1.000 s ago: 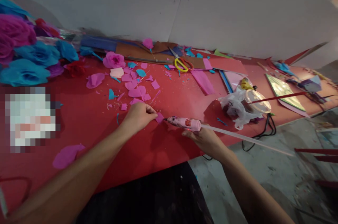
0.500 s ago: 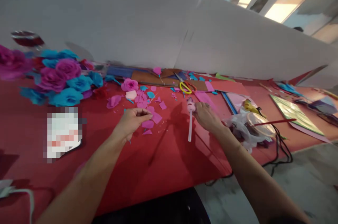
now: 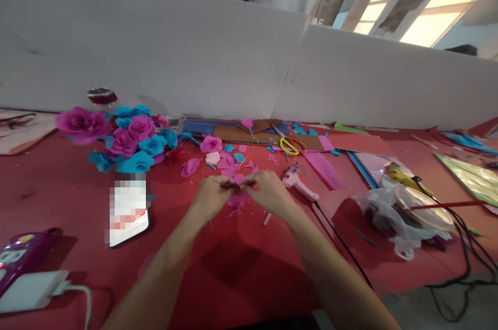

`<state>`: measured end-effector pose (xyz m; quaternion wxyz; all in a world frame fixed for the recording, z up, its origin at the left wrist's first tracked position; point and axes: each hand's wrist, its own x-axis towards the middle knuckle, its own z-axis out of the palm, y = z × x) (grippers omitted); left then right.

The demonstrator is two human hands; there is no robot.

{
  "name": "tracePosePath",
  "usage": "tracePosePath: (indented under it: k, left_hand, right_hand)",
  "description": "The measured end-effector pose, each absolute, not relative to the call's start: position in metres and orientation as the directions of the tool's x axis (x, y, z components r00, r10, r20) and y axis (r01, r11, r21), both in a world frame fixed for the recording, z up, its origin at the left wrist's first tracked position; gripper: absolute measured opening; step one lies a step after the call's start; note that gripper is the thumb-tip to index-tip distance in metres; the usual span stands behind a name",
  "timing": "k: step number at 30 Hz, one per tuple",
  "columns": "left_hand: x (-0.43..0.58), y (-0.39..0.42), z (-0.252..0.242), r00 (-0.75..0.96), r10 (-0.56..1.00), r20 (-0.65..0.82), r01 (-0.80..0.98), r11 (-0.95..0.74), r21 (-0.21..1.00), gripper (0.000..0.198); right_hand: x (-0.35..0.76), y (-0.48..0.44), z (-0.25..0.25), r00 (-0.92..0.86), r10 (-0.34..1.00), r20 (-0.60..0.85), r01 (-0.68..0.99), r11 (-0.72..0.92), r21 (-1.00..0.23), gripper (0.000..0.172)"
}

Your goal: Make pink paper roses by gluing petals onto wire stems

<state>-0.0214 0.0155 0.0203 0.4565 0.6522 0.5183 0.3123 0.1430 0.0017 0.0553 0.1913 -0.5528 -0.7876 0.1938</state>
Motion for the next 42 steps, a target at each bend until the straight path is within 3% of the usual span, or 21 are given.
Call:
tracePosePath:
  k: [4, 8, 11, 15, 21, 42]
  left_hand:
    - [-0.015, 0.012, 0.021, 0.260, 0.966, 0.008, 0.360, -0.105, 0.927, 0.017]
    - [-0.009, 0.009, 0.021, 0.188, 0.977, 0.098, 0.248, -0.143, 0.958, 0.023]
    - [-0.004, 0.007, 0.019, 0.206, 0.977, 0.044, 0.170, -0.080, 0.982, 0.029]
    - [0.003, 0.004, 0.017, 0.220, 0.974, -0.044, 0.105, 0.021, 0.994, 0.026]
    - [0.010, 0.001, 0.012, 0.294, 0.946, -0.139, 0.018, 0.140, 0.990, 0.027]
    - [0.013, 0.001, 0.008, 0.341, 0.932, -0.122, 0.104, 0.092, 0.990, 0.027]
  right_hand:
    - [0.153, 0.005, 0.042, -0.172, 0.971, 0.164, 0.690, 0.238, -0.684, 0.019]
    - [0.163, 0.008, 0.029, 0.160, 0.979, 0.124, 0.272, 0.077, -0.959, 0.022]
    - [0.165, 0.008, 0.022, 0.263, 0.965, -0.018, -0.044, -0.007, -0.999, 0.025]
    - [0.164, 0.006, 0.019, 0.287, 0.949, -0.131, -0.243, -0.061, -0.968, 0.024]
    - [0.162, 0.005, 0.024, 0.255, 0.948, -0.189, -0.359, -0.089, -0.929, 0.017]
    - [0.153, -0.001, 0.027, 0.169, 0.964, -0.205, -0.493, -0.097, -0.864, 0.016]
